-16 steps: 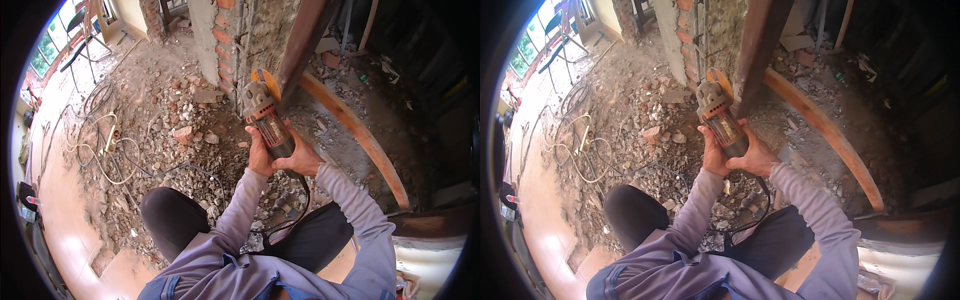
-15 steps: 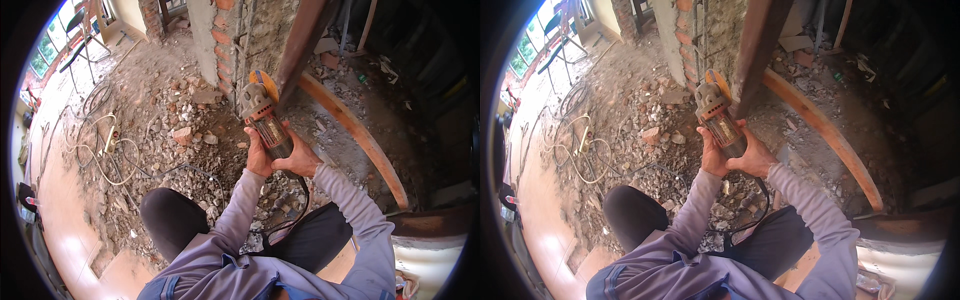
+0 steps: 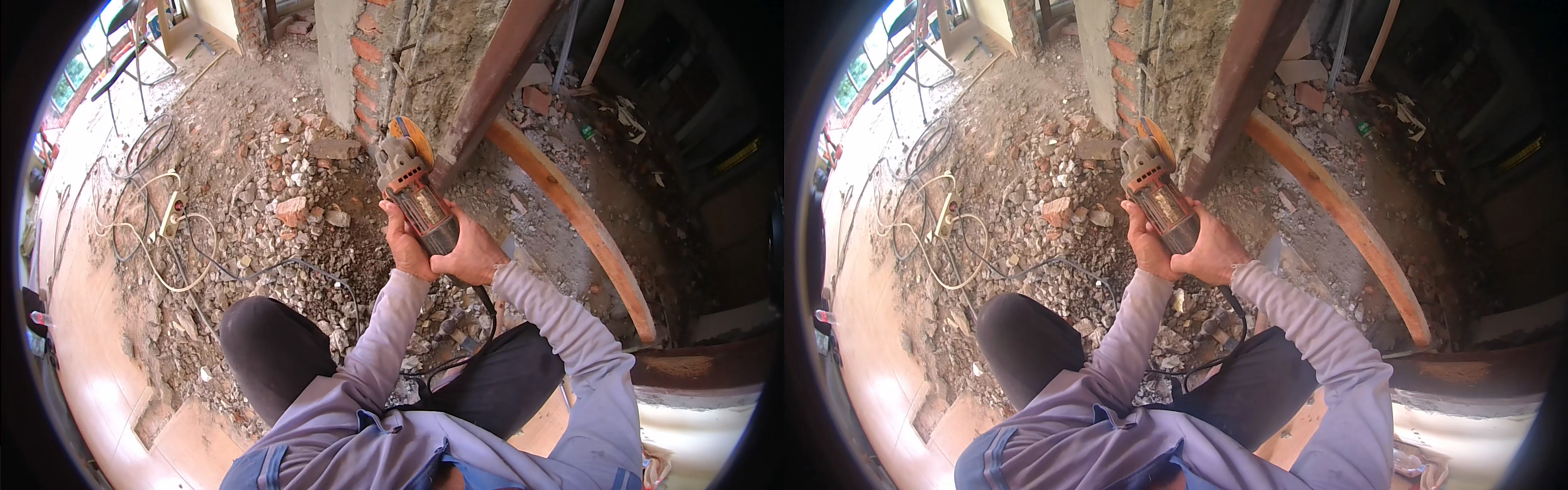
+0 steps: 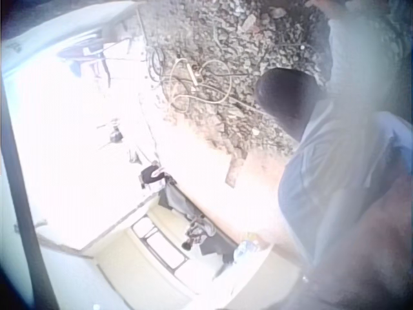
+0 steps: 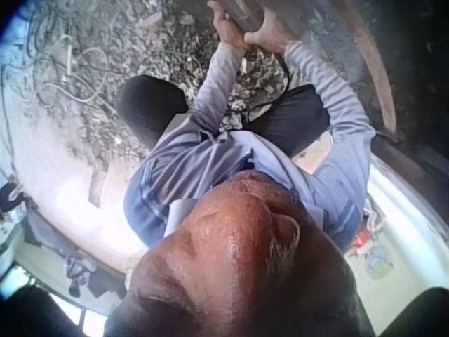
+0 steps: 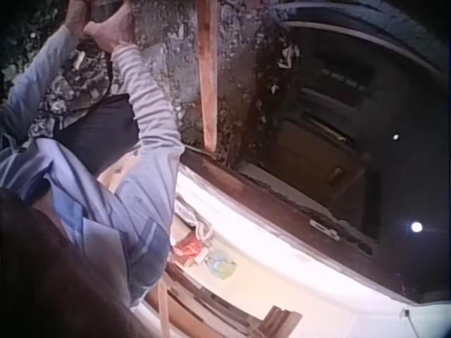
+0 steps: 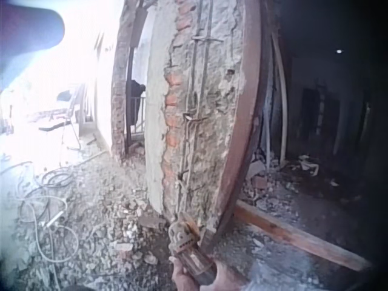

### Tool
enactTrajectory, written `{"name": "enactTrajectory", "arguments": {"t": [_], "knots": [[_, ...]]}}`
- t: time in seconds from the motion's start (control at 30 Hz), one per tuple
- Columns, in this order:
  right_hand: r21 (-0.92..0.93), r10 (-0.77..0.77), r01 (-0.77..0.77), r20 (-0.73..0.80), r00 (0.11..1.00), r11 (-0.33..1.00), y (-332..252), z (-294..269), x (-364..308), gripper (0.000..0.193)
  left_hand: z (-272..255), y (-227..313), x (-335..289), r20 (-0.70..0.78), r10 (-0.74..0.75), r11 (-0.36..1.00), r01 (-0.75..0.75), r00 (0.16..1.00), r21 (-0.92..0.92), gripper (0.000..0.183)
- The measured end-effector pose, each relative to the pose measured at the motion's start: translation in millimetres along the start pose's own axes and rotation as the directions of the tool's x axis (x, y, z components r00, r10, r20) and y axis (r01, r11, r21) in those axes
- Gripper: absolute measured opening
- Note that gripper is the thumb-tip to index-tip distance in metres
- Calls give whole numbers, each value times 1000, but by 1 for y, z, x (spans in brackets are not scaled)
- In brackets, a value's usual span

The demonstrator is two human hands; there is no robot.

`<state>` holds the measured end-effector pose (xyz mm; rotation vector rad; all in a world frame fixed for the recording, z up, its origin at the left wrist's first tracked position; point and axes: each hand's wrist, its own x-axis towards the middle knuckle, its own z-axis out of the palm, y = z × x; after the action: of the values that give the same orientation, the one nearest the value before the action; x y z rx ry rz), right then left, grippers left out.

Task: The person uses an angle grinder to cut a metal bar embedded in a brick wall, producing sparks. They then use a hammer to remove debris and continue cutting the metal bar in sections.

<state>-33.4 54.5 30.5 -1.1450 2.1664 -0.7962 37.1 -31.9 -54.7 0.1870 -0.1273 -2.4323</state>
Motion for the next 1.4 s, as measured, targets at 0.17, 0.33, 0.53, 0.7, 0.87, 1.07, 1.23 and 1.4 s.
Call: {"name": "enactTrajectory", "arguments": {"t": [0.17,0.33,0.53,0.7,0.87,1.07,1.23,1.4], "knots": [[11,-66,66,-38,997,998,-5,4,-3,95,5,7,-1,8,30,999,-30,1000,-16,73],[-4,-91,91,-16,996,996,-9,3,-2,96,9,13,-2,24,45,998,-46,999,46,73],[-40,-70,68,-76,995,997,-9,-17,-4,95,29,5,-2,9,-28,997,28,1000,77,70],[-82,6,-11,-69,998,997,-4,-35,-3,88,54,-5,2,-32,-99,911,103,995,399,36],[18,16,-15,-91,996,1000,-6,-51,6,69,73,-7,21,-31,-134,913,136,990,385,29],[43,31,-25,-152,988,999,-19,-59,12,61,80,-6,37,19,-171,927,154,985,341,27],[1,45,-46,-172,984,999,-28,-61,17,67,81,-3,46,19,-191,935,176,981,309,24],[41,65,-59,-160,985,997,-27,-62,24,68,82,-1,52,32,-190,937,172,981,303,24]]}}
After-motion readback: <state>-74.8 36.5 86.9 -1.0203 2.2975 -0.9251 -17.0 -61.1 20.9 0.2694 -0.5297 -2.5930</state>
